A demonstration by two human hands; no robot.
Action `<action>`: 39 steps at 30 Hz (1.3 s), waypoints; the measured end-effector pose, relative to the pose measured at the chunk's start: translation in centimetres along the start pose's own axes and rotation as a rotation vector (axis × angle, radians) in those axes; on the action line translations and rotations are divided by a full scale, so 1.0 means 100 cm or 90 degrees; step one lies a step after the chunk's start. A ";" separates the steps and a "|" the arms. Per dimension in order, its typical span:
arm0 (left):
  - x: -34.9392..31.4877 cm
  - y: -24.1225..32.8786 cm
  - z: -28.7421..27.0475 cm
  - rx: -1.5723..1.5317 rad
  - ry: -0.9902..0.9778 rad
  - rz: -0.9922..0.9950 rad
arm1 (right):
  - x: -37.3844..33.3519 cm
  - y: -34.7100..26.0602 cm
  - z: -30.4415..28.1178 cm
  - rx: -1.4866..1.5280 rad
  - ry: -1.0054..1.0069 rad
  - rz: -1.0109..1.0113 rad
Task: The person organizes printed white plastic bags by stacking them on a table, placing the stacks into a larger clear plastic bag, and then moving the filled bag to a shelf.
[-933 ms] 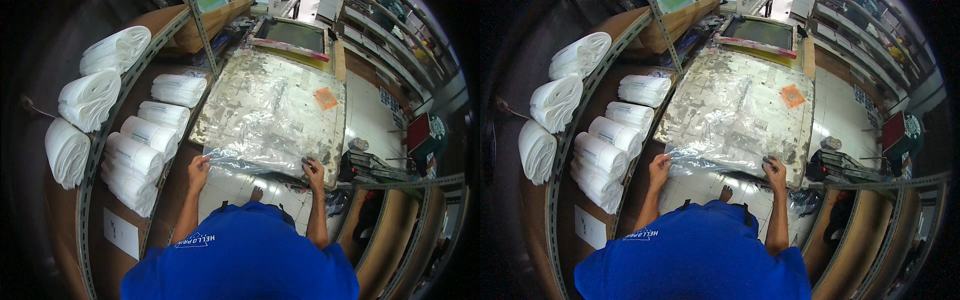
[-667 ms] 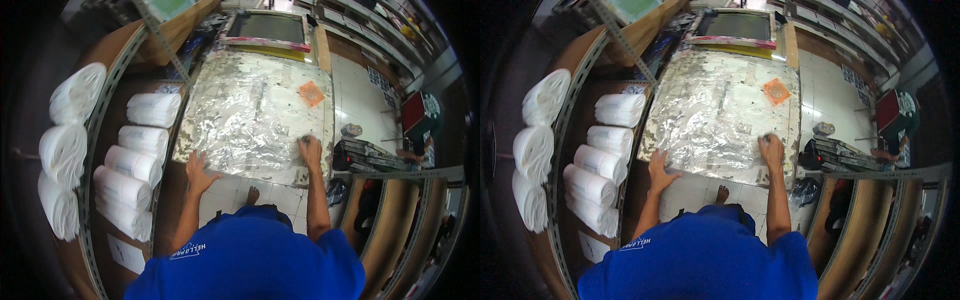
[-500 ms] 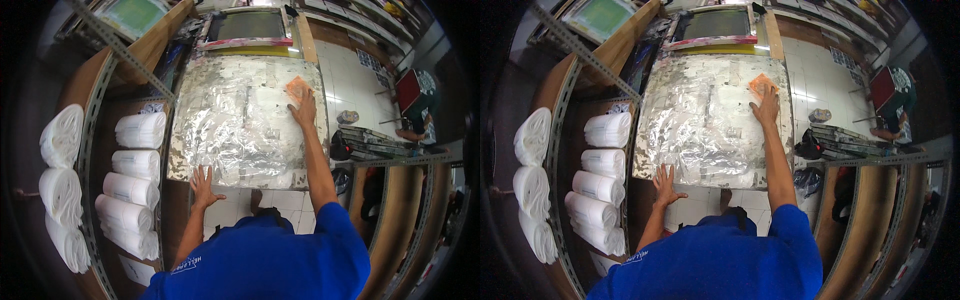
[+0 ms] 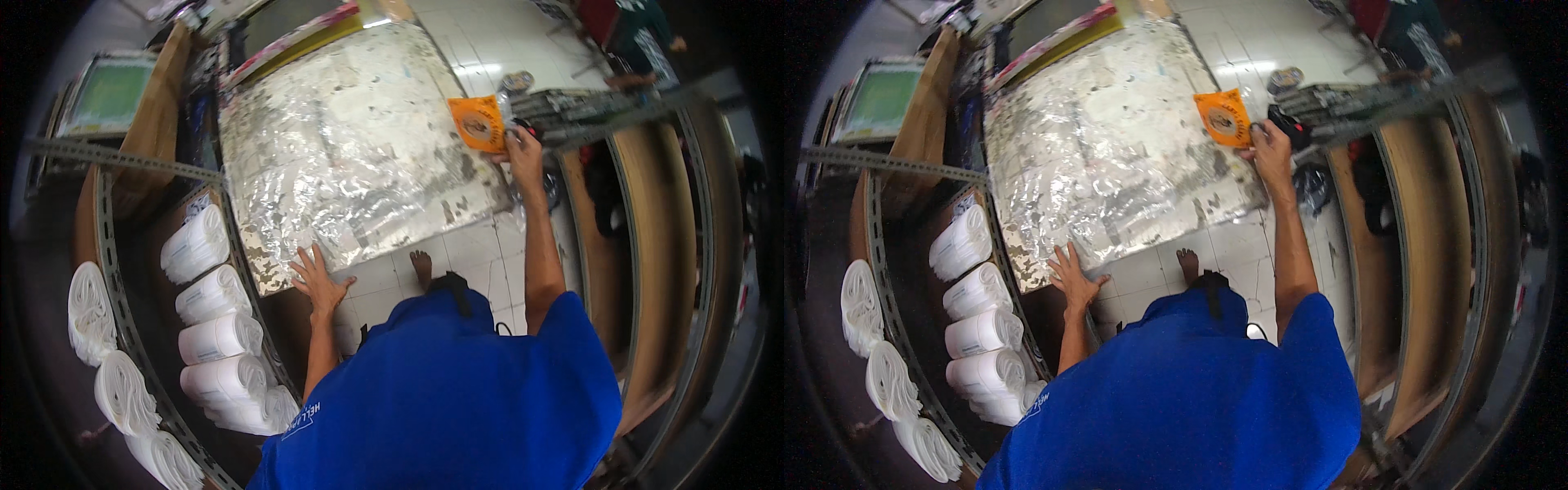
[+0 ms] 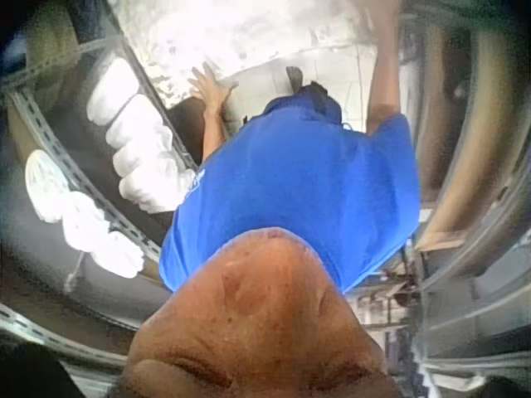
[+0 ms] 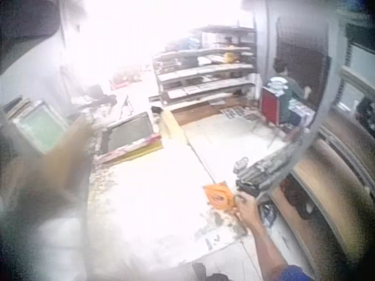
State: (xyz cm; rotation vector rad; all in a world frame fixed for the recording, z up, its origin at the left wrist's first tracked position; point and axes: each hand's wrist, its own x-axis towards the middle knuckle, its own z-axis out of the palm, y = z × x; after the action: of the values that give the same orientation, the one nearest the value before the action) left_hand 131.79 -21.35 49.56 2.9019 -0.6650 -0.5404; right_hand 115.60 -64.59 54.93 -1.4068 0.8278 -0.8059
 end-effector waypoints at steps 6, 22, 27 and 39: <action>0.011 -0.008 0.021 -0.060 0.066 0.107 | -0.156 0.018 -0.125 -0.108 0.107 0.080; -0.203 -0.060 0.053 -0.372 0.197 0.113 | -0.177 0.220 -0.028 -0.483 -0.123 0.084; -0.250 -0.082 0.025 -0.445 0.442 0.001 | -0.168 0.217 0.051 -0.617 -0.565 -0.050; -0.341 -0.142 -0.007 -0.499 1.055 -0.413 | -0.320 -0.092 0.305 -0.391 -1.045 -0.385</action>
State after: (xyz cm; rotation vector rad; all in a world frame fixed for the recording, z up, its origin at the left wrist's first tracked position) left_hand 109.13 6.43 58.32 1.7411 0.5925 1.1946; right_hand 126.17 -21.73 64.48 -2.2324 -0.7338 0.4035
